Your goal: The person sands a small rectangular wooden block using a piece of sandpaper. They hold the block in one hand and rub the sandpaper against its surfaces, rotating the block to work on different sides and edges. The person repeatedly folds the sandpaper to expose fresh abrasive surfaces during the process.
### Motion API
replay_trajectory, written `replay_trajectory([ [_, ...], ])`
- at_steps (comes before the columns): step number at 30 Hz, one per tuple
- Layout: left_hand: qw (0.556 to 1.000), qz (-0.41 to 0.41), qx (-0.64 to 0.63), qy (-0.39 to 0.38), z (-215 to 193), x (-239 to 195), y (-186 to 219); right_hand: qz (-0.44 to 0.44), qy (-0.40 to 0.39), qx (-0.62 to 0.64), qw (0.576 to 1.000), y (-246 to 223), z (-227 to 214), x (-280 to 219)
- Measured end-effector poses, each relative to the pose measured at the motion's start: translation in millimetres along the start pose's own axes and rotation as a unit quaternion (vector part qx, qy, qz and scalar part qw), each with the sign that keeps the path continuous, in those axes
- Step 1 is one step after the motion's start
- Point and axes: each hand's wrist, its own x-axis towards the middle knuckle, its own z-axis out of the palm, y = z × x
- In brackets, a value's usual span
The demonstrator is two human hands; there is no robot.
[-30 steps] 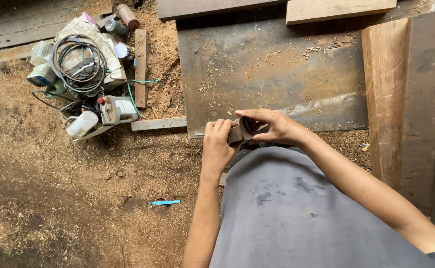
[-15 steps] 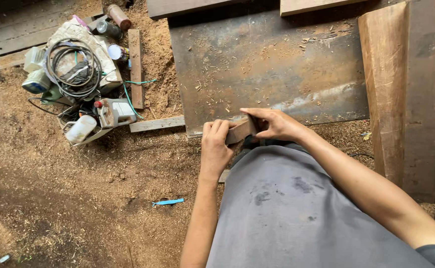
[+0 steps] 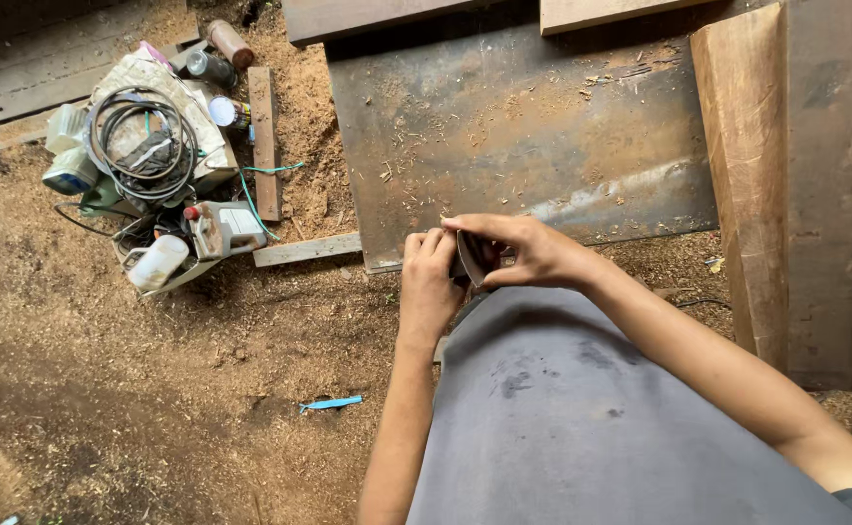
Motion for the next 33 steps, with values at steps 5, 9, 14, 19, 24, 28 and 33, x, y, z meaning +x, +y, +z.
replay_trajectory([
  [5,1.000,-0.013,-0.010,-0.018,-3.8,1.1,0.7,0.164,-0.034,-0.009,0.986,18.7,-7.1,10.0],
  [9,1.000,-0.004,-0.010,-0.010,-3.1,-2.7,-0.8,0.013,-0.036,-0.021,0.999,12.2,-2.8,9.1],
  [14,1.000,-0.009,-0.011,-0.014,-4.8,-0.9,-0.2,0.134,-0.046,-0.019,0.990,22.8,-11.0,14.8],
  [19,1.000,-0.007,-0.029,0.005,-2.6,0.1,-4.8,0.081,-0.043,0.078,0.993,20.6,2.4,2.1],
  [24,0.999,-0.021,-0.041,0.000,-13.9,0.9,-9.2,0.205,-0.025,-0.014,0.978,32.7,2.5,7.3],
  [28,0.999,-0.029,-0.031,-0.002,-11.5,-3.9,-15.3,0.140,-0.038,-0.031,0.989,33.8,7.1,10.7],
  [33,0.999,-0.029,-0.026,0.008,-9.8,-9.2,-24.6,0.059,-0.012,-0.013,0.998,43.8,17.9,13.5],
])
